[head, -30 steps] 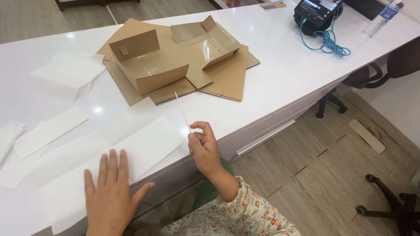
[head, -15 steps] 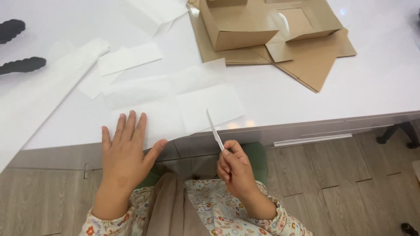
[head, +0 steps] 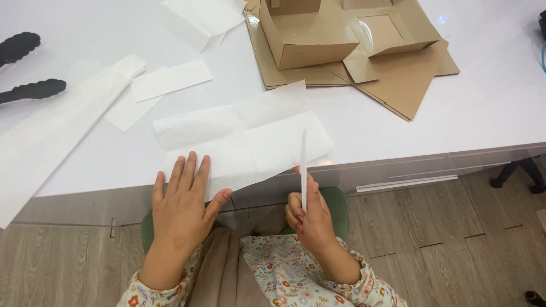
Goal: The person folds white paper sheets by hand on a white counter.
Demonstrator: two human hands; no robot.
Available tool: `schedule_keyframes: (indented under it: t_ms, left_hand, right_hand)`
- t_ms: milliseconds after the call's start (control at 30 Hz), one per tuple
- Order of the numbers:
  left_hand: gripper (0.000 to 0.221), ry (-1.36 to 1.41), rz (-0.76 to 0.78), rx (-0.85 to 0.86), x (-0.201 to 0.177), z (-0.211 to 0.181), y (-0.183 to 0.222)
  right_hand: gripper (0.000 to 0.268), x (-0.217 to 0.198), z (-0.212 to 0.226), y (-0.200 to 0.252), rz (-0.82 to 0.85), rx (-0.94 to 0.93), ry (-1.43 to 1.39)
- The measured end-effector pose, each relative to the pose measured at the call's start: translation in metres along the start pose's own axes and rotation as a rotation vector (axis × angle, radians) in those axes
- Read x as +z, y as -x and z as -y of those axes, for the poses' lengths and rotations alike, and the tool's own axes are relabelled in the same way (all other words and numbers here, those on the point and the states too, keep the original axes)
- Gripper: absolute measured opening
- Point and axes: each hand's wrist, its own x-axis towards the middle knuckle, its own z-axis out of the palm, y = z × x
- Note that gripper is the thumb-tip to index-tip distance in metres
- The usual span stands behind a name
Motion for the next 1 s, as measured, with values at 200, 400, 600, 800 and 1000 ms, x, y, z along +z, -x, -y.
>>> schedule_keyframes:
  t_ms: [200,400,600,800,1000]
  left_hand:
    - [0.074,-0.001,-0.009,0.036,0.006,-0.007,0.003]
    - [0.072,-0.039,0.031,0.009,0.002,-0.011,-0.003]
    - [0.069,-0.016,0.005,0.014,0.007,-0.010,-0.006]
    - [0.041,0.567,-0.427,0.029,0.003,0.002,-0.006]
    - [0.037,0.531,-0.630,0.205,-0.031,-0.008,-0.019]
  right_hand:
    - [0.053,0.006,0.010,-0.021,0.011,0.023,0.226]
    - [0.058,0.021,0.015,-0.012,0.148,-0.045,0.680]
    - [0.055,0.043,0.047,-0.003,0.174,-0.019,0.874]
    - [0.051,0.035,0.045,0.001,0.186,0.040,1.001]
    - [0.028,0.001,0.022,-0.007,0.129,0.123,1.063]
